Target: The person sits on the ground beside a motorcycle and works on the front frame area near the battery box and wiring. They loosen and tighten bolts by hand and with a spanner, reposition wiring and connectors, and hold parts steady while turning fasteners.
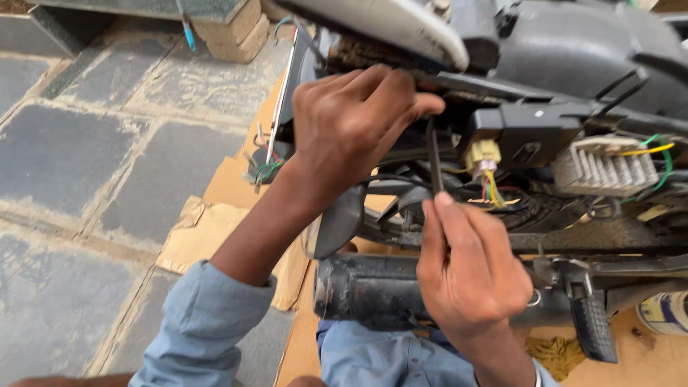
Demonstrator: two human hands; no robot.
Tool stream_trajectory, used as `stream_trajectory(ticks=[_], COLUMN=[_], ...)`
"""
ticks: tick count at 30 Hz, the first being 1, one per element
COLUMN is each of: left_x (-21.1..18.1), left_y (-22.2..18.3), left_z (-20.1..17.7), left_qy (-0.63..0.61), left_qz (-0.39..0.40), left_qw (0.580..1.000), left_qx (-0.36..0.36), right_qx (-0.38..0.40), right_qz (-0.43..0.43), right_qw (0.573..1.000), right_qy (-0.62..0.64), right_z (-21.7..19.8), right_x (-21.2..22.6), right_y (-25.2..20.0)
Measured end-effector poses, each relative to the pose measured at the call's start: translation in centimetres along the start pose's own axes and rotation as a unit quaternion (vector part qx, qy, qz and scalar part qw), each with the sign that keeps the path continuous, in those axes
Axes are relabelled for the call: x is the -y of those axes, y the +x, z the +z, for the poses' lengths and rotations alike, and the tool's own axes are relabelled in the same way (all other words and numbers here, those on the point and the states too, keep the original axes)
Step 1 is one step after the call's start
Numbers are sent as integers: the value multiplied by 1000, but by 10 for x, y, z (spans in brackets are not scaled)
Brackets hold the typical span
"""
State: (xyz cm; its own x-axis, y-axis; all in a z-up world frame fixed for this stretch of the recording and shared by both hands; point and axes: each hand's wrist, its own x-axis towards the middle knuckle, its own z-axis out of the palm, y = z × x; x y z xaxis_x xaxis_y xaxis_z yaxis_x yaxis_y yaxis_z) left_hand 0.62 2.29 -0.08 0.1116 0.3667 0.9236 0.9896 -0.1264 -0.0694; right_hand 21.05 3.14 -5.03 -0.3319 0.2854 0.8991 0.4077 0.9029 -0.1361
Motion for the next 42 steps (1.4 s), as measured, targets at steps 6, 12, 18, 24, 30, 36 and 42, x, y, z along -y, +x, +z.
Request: stream_trajectory(ticks=[6,12,18,24,30,36,42], left_x=[-25,-41,-35,-41,-80,-96,-91], left_y=[-8,-4,-20,-37,-40,-49,-53], left_z=[-27,-42,-17,1,7,10,18], left_qy=[-110,-244,-475,-588,-621,-676,-731], left_qz=[-242,-380,-526,-574,-625,-608,-559], left_qw=[950,854,684,566,472,393,358], left_qx=[166,259,171,61,-39,-137,-157], right_qx=[-10,-6,-28,13,87,128,116], right_qz=[11,-12,30,99,90,68,4], right_qw=[997,996,993,987,991,989,991], right_qy=[70,83,113,130,34,-18,-62], right_z=[-22,-13,3,2,-7,-4,5], right_x=[-8,4,0,11,28,34,35], right_y=[-8,-1,-6,15,40,45,43])
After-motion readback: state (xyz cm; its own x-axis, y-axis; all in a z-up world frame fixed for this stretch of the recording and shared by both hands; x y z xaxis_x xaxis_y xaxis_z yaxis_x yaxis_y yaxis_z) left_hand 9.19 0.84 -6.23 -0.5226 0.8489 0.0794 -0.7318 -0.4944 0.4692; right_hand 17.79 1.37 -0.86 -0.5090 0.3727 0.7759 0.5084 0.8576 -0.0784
